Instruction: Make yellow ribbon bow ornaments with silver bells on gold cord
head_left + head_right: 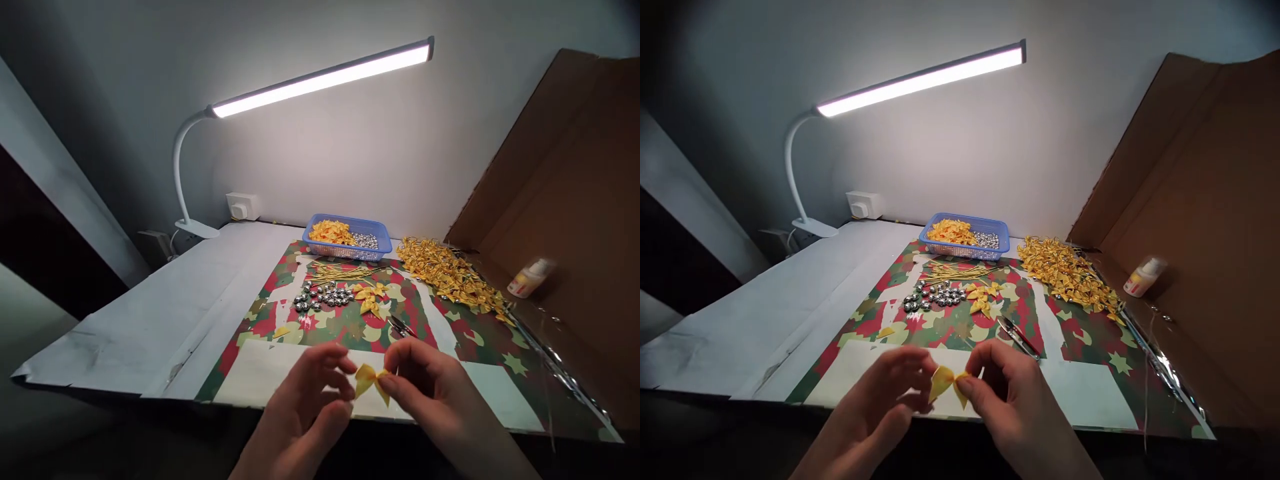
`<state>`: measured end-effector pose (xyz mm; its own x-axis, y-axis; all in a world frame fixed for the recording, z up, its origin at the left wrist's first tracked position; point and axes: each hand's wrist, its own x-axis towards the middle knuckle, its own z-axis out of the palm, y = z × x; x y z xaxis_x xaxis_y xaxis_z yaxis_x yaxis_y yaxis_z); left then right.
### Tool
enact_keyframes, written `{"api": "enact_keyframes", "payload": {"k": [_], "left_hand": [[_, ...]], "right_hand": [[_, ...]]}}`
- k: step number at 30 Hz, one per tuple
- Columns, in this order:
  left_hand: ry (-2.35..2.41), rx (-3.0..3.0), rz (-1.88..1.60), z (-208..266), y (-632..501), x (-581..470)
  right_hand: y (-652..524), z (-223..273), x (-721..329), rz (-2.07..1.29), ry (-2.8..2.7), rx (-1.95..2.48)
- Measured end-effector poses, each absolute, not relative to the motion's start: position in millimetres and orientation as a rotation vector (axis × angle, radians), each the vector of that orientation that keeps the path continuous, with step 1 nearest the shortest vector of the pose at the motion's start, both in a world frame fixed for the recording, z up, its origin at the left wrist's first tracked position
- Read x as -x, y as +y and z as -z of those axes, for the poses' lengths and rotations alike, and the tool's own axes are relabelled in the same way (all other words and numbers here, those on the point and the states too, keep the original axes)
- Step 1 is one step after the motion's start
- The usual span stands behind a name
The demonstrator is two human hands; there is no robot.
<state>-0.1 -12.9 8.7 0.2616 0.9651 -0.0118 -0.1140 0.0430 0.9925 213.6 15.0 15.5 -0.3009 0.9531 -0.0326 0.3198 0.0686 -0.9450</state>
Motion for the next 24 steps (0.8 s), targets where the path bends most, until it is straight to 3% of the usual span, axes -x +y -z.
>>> {"api": "enact_keyframes", "payload": {"k": [11,24], "left_hand": [[0.979,-0.833,-1.121,-11,2,-15],[1.066,-0.789,-1.033,-5,13,-18]], "right_hand": [[21,12,-189,-1.821,-1.087,0.992],[19,19,-185,-1.818,-1.014,1.159]]}}
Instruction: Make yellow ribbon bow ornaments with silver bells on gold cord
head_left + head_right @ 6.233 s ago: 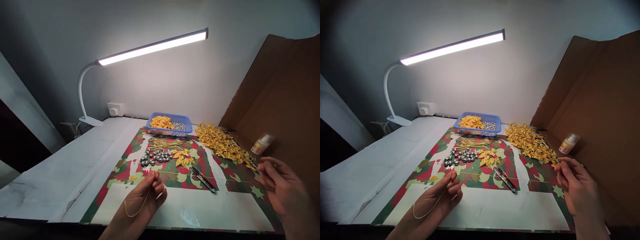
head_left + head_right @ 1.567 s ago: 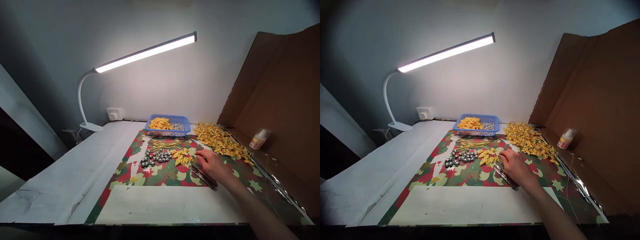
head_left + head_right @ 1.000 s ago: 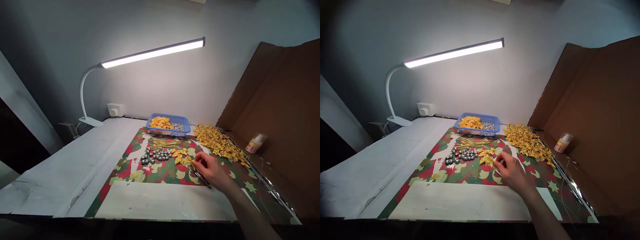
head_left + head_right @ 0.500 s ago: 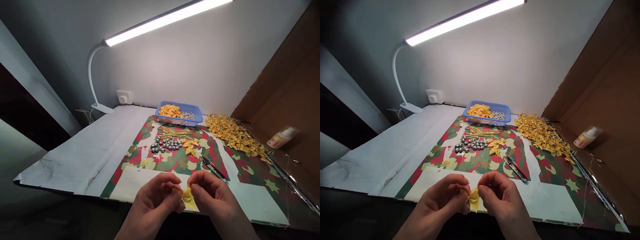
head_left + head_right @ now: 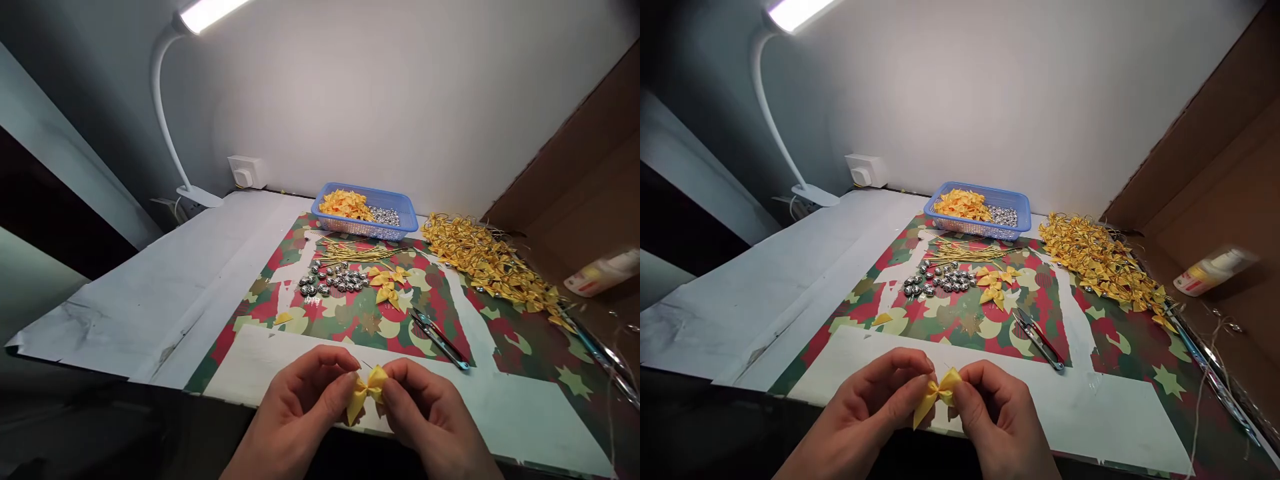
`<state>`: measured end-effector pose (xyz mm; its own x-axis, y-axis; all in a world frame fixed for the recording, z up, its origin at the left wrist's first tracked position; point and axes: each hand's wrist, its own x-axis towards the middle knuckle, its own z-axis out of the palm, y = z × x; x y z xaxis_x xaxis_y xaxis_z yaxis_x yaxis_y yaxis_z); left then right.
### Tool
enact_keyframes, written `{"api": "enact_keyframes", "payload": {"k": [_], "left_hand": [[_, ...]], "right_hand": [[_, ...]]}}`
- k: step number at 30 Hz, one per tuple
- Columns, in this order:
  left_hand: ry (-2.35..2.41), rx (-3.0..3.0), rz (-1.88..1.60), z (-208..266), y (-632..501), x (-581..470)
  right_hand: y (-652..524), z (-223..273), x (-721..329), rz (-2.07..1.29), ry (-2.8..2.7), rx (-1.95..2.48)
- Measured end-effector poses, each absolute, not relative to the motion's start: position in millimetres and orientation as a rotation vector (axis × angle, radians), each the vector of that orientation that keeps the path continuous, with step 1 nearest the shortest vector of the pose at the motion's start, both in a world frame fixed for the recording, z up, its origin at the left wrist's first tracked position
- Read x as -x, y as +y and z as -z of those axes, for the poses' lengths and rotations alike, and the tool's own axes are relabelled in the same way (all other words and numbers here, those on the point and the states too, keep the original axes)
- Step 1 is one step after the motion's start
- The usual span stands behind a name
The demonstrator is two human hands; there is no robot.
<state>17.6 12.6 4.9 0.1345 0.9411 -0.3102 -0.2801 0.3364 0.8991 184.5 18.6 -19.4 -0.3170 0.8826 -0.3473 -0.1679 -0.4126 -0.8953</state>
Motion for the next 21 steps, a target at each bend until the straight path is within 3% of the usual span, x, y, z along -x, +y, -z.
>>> {"api": "enact_keyframes", "payload": {"k": [7,21], "left_hand": [[1.015,-0.629,-1.043,-5,7,-17],[1.073,-0.811,-1.076,-3,8,-18]], "right_hand": [[12,25,-177,-1.933,-0.839,1.104],[17,34,-187,-1.727,-1.077,1.136]]}}
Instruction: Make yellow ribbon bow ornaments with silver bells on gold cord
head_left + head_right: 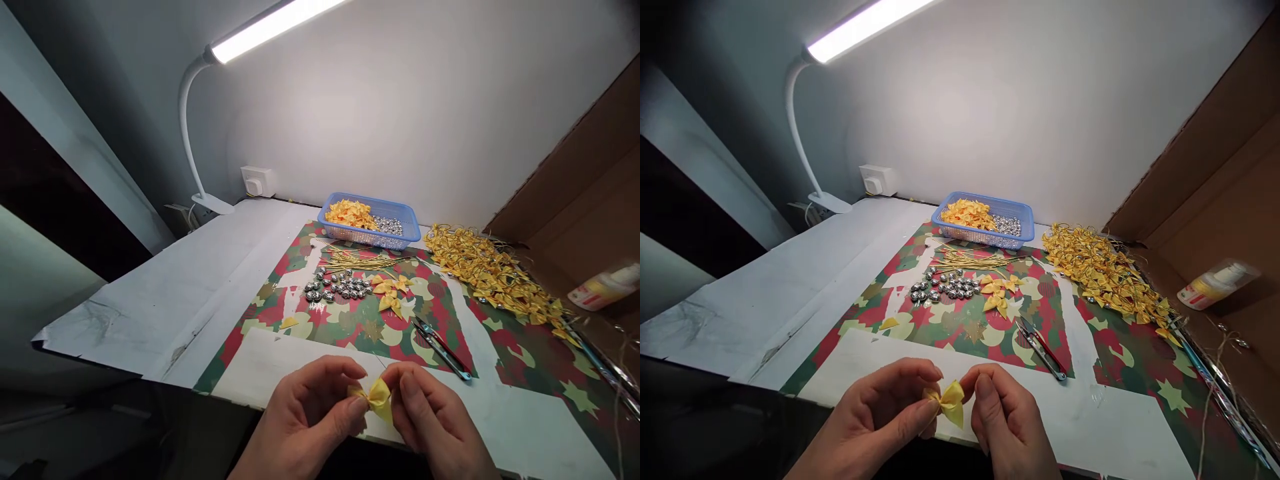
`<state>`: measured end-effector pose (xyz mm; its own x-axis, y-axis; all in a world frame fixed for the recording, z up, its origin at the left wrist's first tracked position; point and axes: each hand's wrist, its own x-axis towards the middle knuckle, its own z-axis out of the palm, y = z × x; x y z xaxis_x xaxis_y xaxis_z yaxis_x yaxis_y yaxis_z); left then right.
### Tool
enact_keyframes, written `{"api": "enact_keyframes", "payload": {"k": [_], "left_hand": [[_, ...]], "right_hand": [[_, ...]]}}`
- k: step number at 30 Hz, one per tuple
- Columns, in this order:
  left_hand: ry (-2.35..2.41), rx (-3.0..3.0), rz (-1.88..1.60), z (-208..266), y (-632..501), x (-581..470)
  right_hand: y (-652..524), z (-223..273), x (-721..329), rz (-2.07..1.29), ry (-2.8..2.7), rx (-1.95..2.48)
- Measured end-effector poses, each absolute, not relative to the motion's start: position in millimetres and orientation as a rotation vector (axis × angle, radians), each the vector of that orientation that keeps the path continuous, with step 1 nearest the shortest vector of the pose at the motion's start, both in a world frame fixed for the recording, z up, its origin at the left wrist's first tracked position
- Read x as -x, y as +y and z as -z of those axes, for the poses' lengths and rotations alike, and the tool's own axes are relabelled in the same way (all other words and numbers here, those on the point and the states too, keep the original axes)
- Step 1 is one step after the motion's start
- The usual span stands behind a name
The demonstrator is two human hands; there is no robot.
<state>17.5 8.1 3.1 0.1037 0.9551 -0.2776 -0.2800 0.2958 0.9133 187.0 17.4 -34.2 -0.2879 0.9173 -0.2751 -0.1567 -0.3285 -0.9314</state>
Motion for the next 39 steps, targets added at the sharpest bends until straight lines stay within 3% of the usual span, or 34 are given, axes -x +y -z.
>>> {"api": "enact_keyframes", "payload": {"k": [9,22,39], "left_hand": [[1.029,-0.672,-0.996,-2,8,-13],[1.051,-0.566,-1.016,2,8,-20],[1.014,-0.596,-0.982,3,5,-19]], "right_hand": [[4,48,-175,-1.599,-0.946,1.163],[8,70,-181,-0.881,-1.49,1.093],[5,68,-181,-0.893,-1.534,1.053]]}}
